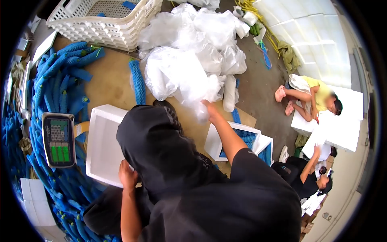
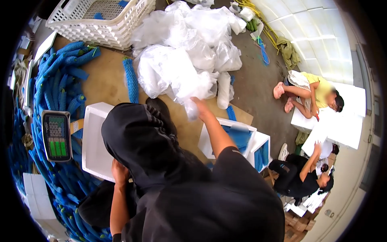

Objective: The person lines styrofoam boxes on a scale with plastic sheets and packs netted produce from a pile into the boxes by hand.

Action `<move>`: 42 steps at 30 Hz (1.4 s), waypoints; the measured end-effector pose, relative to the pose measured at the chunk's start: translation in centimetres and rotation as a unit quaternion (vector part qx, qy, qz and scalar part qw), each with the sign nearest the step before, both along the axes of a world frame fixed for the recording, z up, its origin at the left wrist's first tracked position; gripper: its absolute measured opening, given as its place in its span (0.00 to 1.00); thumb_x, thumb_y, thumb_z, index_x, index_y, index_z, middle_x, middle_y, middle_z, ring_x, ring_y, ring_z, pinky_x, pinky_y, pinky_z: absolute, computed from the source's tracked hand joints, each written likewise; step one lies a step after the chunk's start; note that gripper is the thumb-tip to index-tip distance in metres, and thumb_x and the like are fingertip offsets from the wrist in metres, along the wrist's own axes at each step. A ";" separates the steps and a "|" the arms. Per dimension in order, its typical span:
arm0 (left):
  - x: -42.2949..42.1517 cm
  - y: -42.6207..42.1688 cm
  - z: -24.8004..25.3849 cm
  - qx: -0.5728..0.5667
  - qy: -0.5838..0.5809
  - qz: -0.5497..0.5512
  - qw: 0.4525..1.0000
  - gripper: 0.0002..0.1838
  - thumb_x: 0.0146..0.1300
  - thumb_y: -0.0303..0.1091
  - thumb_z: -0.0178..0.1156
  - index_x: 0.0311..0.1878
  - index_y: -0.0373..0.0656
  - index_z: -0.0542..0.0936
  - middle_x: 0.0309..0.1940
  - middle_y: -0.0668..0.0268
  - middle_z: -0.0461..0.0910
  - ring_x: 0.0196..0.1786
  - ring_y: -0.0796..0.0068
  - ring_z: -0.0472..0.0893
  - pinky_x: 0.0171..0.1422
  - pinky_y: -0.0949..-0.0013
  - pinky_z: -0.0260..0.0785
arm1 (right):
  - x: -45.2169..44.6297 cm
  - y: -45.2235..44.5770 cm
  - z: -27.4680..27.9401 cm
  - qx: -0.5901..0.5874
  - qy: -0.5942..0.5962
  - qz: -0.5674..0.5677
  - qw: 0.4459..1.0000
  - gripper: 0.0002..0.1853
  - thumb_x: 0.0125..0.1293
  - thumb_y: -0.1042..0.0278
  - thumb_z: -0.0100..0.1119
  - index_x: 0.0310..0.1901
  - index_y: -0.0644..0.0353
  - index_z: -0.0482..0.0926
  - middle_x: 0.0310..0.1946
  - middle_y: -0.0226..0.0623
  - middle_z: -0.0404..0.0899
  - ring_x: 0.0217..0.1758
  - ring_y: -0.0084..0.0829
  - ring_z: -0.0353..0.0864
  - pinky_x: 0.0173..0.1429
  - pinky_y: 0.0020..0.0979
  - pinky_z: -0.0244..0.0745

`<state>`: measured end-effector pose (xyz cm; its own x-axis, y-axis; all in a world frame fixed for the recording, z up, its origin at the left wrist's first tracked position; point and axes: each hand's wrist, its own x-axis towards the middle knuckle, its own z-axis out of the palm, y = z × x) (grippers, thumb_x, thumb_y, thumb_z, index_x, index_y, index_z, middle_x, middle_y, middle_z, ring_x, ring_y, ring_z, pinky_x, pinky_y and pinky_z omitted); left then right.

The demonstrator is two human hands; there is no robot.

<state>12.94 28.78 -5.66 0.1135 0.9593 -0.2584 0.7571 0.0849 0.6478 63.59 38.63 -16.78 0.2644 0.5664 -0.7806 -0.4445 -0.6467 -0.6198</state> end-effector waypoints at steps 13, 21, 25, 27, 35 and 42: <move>-0.1 -0.1 0.5 -0.004 0.035 0.011 0.999 0.24 0.54 0.34 0.71 0.57 0.48 0.81 0.45 0.58 0.85 0.54 0.53 0.84 0.60 0.54 0.77 | 0.9 2.7 18.1 0.214 -0.043 0.140 0.966 0.41 0.63 0.61 0.67 0.77 0.62 0.66 0.66 0.39 0.77 0.68 0.38 0.79 0.72 0.41 0.76; 0.7 -1.8 1.4 0.080 0.102 0.060 0.990 0.33 0.55 0.38 0.69 0.65 0.39 0.74 0.40 0.54 0.85 0.44 0.49 0.86 0.51 0.50 0.78 | -17.6 15.2 38.4 0.355 -0.347 0.613 0.614 0.44 0.50 0.56 0.74 0.70 0.63 0.72 0.62 0.44 0.83 0.67 0.40 0.81 0.72 0.39 0.74; 0.2 -3.3 1.0 0.043 0.124 0.080 0.988 0.27 0.58 0.36 0.66 0.62 0.41 0.75 0.40 0.54 0.85 0.45 0.49 0.86 0.50 0.48 0.78 | -31.7 15.2 38.0 0.370 -0.428 0.761 0.318 0.33 0.48 0.52 0.71 0.57 0.59 0.80 0.51 0.50 0.88 0.55 0.51 0.87 0.58 0.46 0.83; 0.3 -3.6 -0.4 -0.008 0.123 0.079 0.989 0.22 0.61 0.34 0.63 0.58 0.43 0.76 0.41 0.54 0.85 0.46 0.49 0.87 0.50 0.48 0.79 | -35.5 14.8 32.2 0.356 -0.407 0.803 0.250 0.33 0.46 0.51 0.72 0.54 0.58 0.81 0.47 0.51 0.89 0.51 0.53 0.88 0.52 0.48 0.84; 0.3 -4.6 -2.6 0.043 0.120 0.076 0.989 0.19 0.60 0.38 0.68 0.53 0.50 0.76 0.42 0.58 0.85 0.46 0.50 0.87 0.49 0.51 0.79 | -39.9 10.1 16.0 0.176 -0.354 0.906 0.150 0.34 0.46 0.47 0.76 0.54 0.58 0.83 0.51 0.48 0.89 0.59 0.46 0.87 0.60 0.44 0.82; -0.5 -4.3 -3.1 0.024 0.110 0.068 0.991 0.20 0.60 0.39 0.69 0.53 0.51 0.76 0.42 0.59 0.85 0.47 0.52 0.87 0.51 0.52 0.79 | -39.2 9.8 11.9 0.204 -0.382 0.892 0.130 0.33 0.54 0.64 0.70 0.65 0.52 0.78 0.62 0.42 0.84 0.69 0.48 0.80 0.71 0.59 0.73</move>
<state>12.47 24.51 -8.76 -0.0721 0.9736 -0.2165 0.8645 0.1693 0.4732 24.39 48.47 -4.89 -0.6592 0.2114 -0.7216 0.4798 0.8572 -0.1871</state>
